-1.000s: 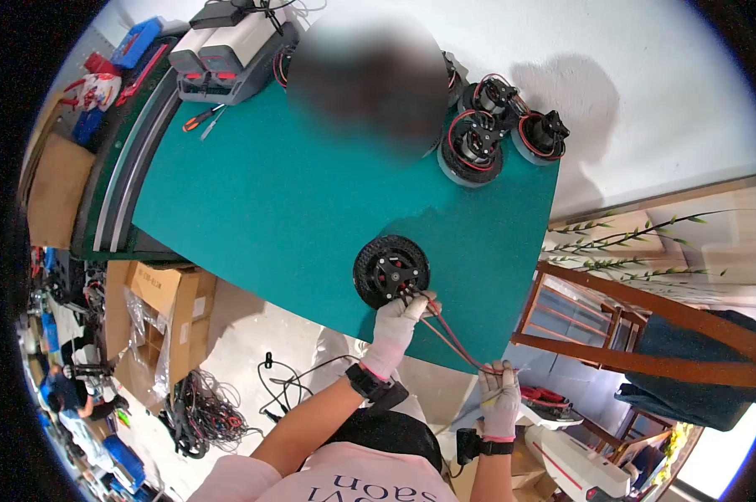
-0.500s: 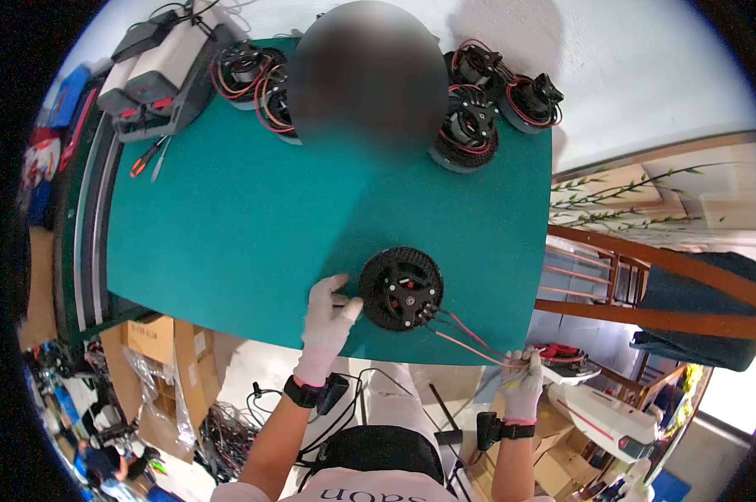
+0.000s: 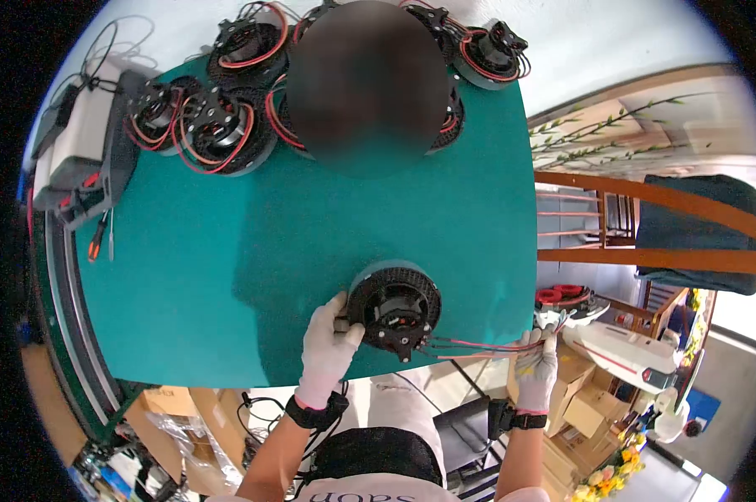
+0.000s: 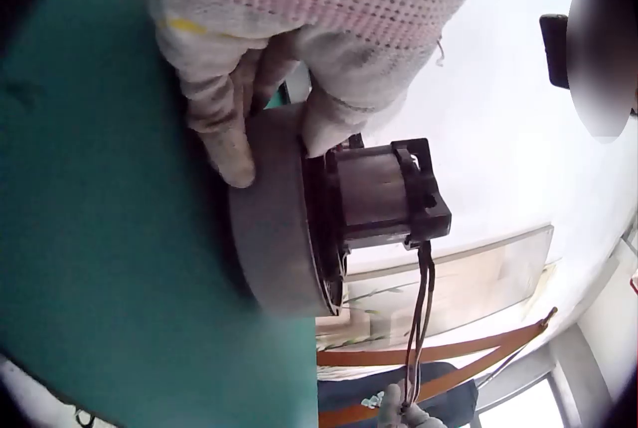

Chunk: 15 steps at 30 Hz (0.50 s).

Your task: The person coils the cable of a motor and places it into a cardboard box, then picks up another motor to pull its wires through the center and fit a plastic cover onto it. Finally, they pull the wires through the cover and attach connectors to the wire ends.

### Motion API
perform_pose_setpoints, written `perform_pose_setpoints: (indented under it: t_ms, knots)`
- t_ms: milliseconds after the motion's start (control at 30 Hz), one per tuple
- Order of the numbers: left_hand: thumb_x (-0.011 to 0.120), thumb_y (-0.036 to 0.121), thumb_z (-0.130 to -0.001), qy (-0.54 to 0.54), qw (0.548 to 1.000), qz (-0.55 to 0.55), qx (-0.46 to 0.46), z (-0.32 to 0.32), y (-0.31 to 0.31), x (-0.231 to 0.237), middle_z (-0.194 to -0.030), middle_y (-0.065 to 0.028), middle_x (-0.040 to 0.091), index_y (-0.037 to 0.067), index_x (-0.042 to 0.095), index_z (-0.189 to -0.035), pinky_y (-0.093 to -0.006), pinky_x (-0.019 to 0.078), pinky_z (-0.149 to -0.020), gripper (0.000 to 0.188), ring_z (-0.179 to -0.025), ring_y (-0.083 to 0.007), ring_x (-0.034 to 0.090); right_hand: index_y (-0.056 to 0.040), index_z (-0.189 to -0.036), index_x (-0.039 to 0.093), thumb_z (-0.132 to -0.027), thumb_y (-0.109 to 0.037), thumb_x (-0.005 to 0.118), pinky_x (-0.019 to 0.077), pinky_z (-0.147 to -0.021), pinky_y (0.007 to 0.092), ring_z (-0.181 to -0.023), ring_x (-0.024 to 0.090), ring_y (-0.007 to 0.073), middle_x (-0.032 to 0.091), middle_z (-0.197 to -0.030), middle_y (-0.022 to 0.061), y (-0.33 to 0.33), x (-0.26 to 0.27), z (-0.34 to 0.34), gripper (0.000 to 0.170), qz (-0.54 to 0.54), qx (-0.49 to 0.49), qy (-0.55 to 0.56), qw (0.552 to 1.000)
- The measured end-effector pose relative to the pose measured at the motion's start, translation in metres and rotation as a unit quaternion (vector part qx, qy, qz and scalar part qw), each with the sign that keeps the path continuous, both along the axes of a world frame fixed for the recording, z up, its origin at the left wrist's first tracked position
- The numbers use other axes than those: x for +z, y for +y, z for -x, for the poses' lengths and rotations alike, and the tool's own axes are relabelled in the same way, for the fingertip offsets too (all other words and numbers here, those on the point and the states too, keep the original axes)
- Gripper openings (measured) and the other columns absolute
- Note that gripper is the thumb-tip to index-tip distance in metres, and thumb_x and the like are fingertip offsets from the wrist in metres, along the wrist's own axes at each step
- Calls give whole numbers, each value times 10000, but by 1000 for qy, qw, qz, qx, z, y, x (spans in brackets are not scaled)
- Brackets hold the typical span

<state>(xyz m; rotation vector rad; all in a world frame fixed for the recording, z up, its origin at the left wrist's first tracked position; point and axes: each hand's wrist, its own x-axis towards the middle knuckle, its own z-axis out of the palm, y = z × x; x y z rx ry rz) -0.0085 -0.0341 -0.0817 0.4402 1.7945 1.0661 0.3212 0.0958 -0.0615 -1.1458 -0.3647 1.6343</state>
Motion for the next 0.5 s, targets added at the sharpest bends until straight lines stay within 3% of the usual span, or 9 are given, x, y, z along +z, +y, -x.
perform_pose_setpoints:
  t_ms: [267,500]
  knots:
    - [610,51,-768,-14,999,-10,-27,2,3,-3,-1081,-137,481,-46,427,-1252,-264,527,-728,527,-841,-176,604,-61,-1091,502,-887,-168,556,488,-835,336,-834,583,170,586,-886,22,-22,-2,10,237,-28,-52,5,998]
    - [614,43,-760,-7,1000,-9,-26,2,1,-6,-1056,-128,499,-50,425,-1250,-254,523,-717,534,-833,-161,594,-77,-1064,524,-910,-164,516,478,-829,358,-821,582,163,594,-898,42,-28,7,16,176,-5,-101,8,995]
